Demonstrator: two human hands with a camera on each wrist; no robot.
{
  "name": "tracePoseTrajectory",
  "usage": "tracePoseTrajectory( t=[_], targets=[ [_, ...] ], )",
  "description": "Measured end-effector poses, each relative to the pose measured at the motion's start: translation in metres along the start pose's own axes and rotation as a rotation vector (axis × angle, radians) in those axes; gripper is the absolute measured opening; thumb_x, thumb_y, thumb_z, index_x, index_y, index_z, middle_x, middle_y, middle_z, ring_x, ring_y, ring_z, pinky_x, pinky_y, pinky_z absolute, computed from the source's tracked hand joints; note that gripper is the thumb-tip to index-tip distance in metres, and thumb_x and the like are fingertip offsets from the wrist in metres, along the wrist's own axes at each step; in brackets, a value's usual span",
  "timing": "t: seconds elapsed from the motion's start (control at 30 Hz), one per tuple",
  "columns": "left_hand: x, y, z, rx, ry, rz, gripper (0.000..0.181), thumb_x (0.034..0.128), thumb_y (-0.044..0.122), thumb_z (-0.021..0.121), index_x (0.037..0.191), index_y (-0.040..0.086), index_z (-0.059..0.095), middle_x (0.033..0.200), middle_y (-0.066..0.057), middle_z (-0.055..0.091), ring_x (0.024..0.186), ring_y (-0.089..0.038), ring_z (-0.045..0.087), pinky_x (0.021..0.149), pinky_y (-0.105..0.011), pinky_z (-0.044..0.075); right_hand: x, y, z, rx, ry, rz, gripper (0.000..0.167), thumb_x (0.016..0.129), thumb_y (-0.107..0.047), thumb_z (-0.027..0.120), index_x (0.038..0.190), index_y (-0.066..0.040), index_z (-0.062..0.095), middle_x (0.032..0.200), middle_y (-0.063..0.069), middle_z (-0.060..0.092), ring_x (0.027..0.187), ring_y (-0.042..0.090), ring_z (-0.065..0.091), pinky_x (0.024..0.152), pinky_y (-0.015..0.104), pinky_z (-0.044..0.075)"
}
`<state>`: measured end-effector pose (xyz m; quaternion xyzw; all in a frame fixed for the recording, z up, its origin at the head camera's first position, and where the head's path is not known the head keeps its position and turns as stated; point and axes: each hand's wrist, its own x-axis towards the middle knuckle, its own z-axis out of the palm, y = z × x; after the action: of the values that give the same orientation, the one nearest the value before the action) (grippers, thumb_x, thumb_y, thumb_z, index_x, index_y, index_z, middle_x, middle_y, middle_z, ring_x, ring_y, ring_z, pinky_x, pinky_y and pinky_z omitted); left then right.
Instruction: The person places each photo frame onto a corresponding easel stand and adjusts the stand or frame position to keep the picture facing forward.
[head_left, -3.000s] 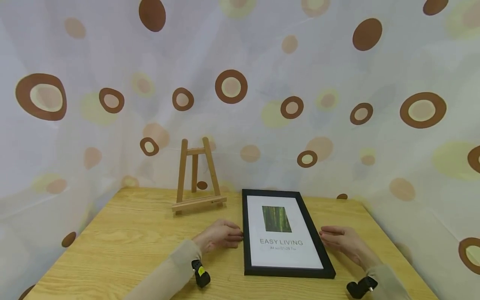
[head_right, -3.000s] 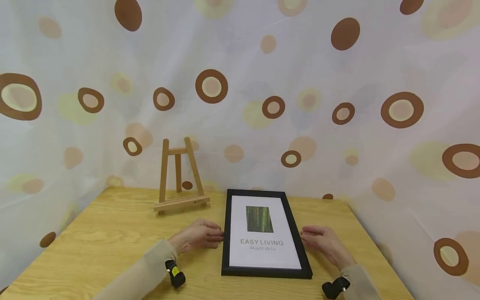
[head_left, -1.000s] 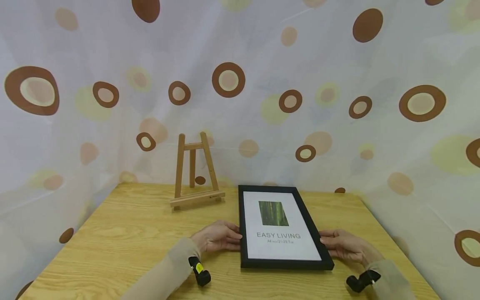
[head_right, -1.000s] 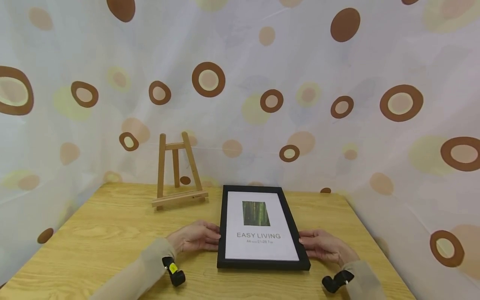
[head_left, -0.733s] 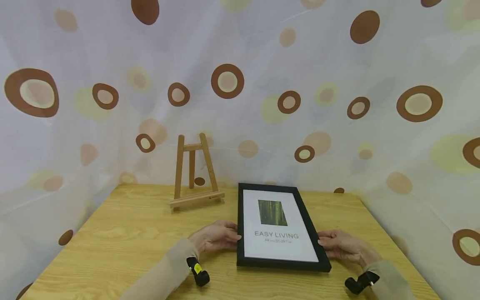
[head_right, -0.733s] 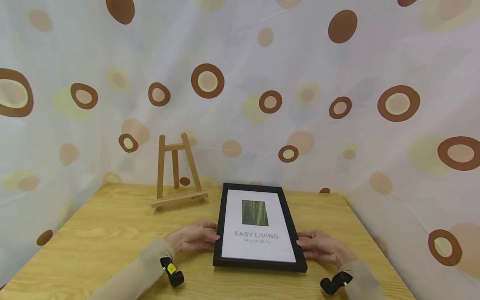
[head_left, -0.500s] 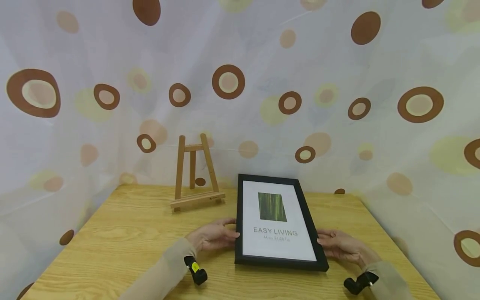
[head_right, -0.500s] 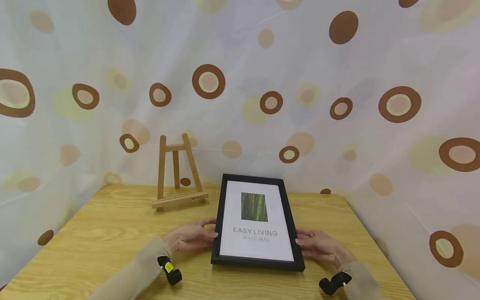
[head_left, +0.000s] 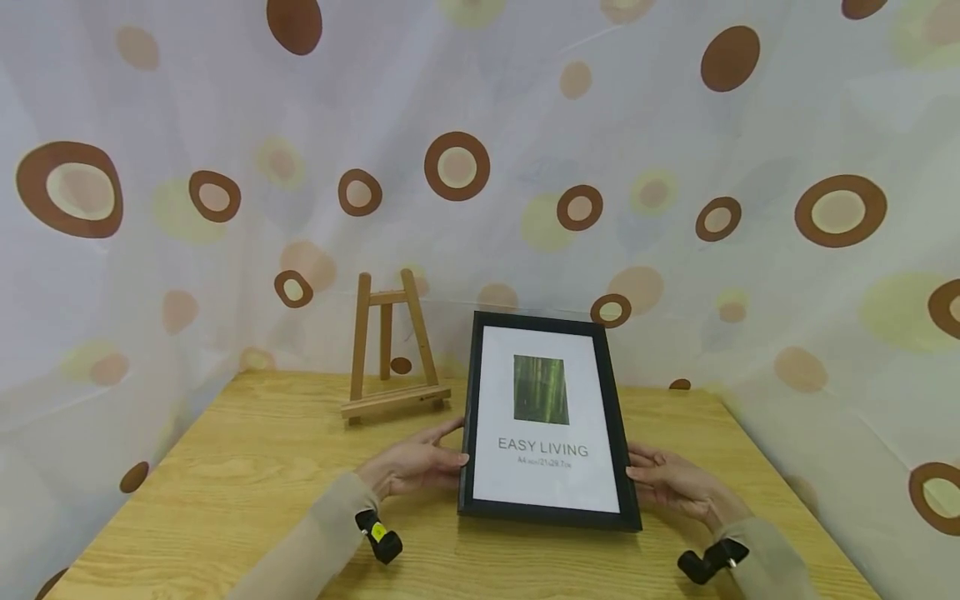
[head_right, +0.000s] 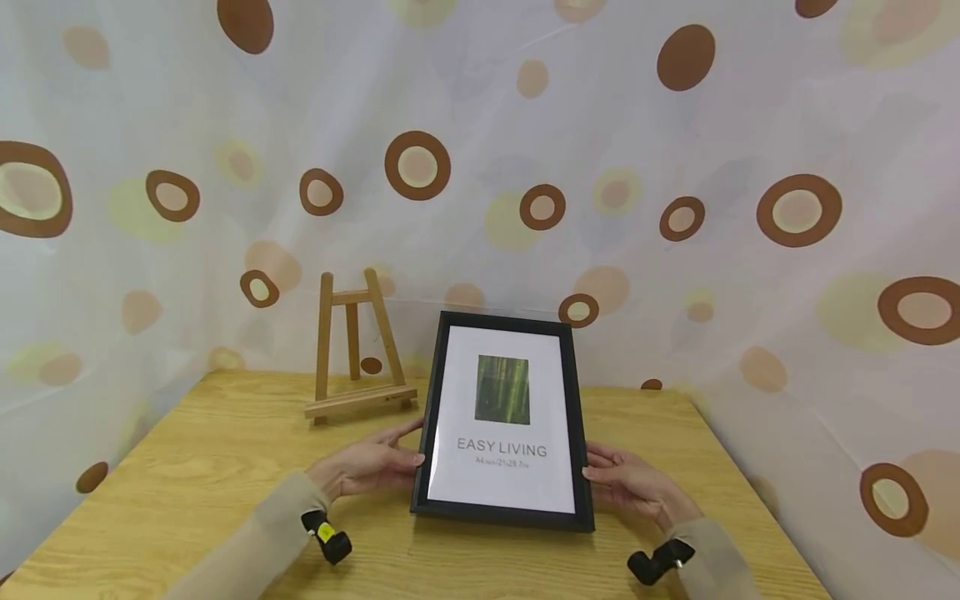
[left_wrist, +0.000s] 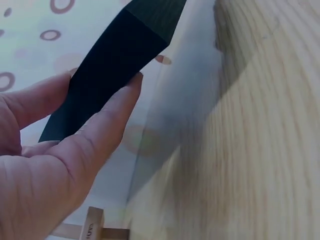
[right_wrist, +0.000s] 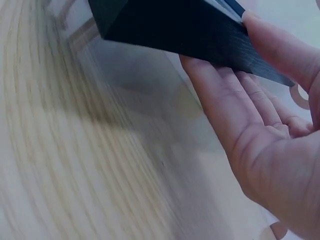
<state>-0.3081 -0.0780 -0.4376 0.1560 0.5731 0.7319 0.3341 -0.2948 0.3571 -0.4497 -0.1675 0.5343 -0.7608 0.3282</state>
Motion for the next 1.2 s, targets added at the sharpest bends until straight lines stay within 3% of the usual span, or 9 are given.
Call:
tracePoseTrajectory(
  t=[0.23, 0.53, 0.67, 0.73, 0.8, 0.93, 1.07, 1.2],
  targets=[
    [-0.005, 0.001, -0.003, 0.126, 0.033, 0.05, 0.08, 0.096, -0.001, 0.056, 0.159, 0.01, 0.007, 0.127, -0.032, 0.059, 0.109, -0.029, 0.065, 0.102, -0.048, 0.049, 0.006, 0.0, 0.008, 0.011, 0.054, -0.005, 0.077, 0.1, 0.009, 0.042, 0.149, 0.01, -0.017, 0.13, -0.004, 0.062, 0.121, 0.019, 0.06, 0.103, 0.038, 0.05],
    [-0.004, 0.002, -0.012, 0.158, 0.07, 0.086, 0.059, 0.0967, 0.002, 0.058, 0.149, -0.005, 0.031, 0.132, -0.025, 0.058, 0.107, -0.022, 0.065, 0.103, -0.045, 0.049, 0.014, -0.002, 0.013, -0.04, 0.1, -0.013, 0.08, 0.101, 0.005, 0.043, 0.149, 0.007, -0.02, 0.133, -0.005, 0.059, 0.119, 0.017, 0.061, 0.103, 0.036, 0.05],
    [-0.007, 0.0, -0.016, 0.18, 0.079, 0.097, 0.058, 0.0991, 0.005, 0.054, 0.151, -0.002, 0.029, 0.132, -0.024, 0.059, 0.104, -0.023, 0.066, 0.097, -0.044, 0.054, 0.02, -0.003, 0.016, -0.124, 0.144, -0.003, 0.081, 0.101, 0.002, 0.046, 0.151, 0.007, -0.017, 0.158, 0.018, 0.03, 0.12, 0.013, 0.059, 0.105, 0.035, 0.048],
    [-0.009, -0.001, -0.018, 0.186, 0.081, 0.102, 0.058, 0.1009, 0.006, 0.051, 0.153, 0.0, 0.027, 0.133, -0.023, 0.058, 0.103, -0.023, 0.066, 0.093, -0.044, 0.055, 0.024, -0.003, 0.018, -0.155, 0.157, -0.004, 0.08, 0.101, 0.001, 0.047, 0.151, 0.007, -0.014, 0.162, 0.021, 0.015, 0.12, 0.012, 0.058, 0.105, 0.035, 0.048],
    [-0.01, -0.003, -0.02, 0.18, 0.086, 0.108, 0.058, 0.1018, 0.007, 0.05, 0.154, 0.0, 0.025, 0.135, -0.024, 0.055, 0.104, -0.023, 0.066, 0.093, -0.044, 0.056, 0.027, -0.003, 0.019, -0.164, 0.167, -0.01, 0.08, 0.101, 0.001, 0.048, 0.152, 0.006, -0.012, 0.16, 0.02, 0.022, 0.12, 0.013, 0.058, 0.105, 0.034, 0.048],
    [-0.013, -0.002, -0.022, 0.193, 0.09, 0.124, 0.064, 0.0995, 0.005, 0.054, 0.155, 0.001, 0.022, 0.143, -0.028, 0.046, 0.111, -0.027, 0.063, 0.094, -0.044, 0.055, 0.031, -0.002, 0.021, -0.149, 0.186, -0.03, 0.079, 0.1, 0.002, 0.049, 0.152, 0.007, -0.01, 0.146, 0.004, 0.048, 0.118, 0.014, 0.061, 0.102, 0.034, 0.05],
    [-0.018, 0.001, -0.024, 0.234, 0.078, 0.12, 0.077, 0.0924, -0.003, 0.06, 0.156, 0.001, 0.017, 0.151, -0.031, 0.033, 0.118, -0.033, 0.059, 0.096, -0.045, 0.054, 0.034, -0.001, 0.023, -0.139, 0.2, -0.034, 0.078, 0.1, 0.002, 0.049, 0.153, 0.007, -0.009, 0.146, 0.005, 0.049, 0.117, 0.014, 0.061, 0.102, 0.034, 0.051],
    [-0.023, 0.005, -0.025, 0.225, 0.077, 0.103, 0.085, 0.0888, -0.008, 0.063, 0.157, 0.004, 0.012, 0.144, -0.033, 0.041, 0.115, -0.034, 0.061, 0.096, -0.046, 0.054, 0.036, -0.002, 0.026, -0.135, 0.204, -0.04, 0.078, 0.1, 0.002, 0.048, 0.153, 0.006, -0.008, 0.144, 0.002, 0.05, 0.117, 0.014, 0.061, 0.102, 0.035, 0.05]
  ],
)
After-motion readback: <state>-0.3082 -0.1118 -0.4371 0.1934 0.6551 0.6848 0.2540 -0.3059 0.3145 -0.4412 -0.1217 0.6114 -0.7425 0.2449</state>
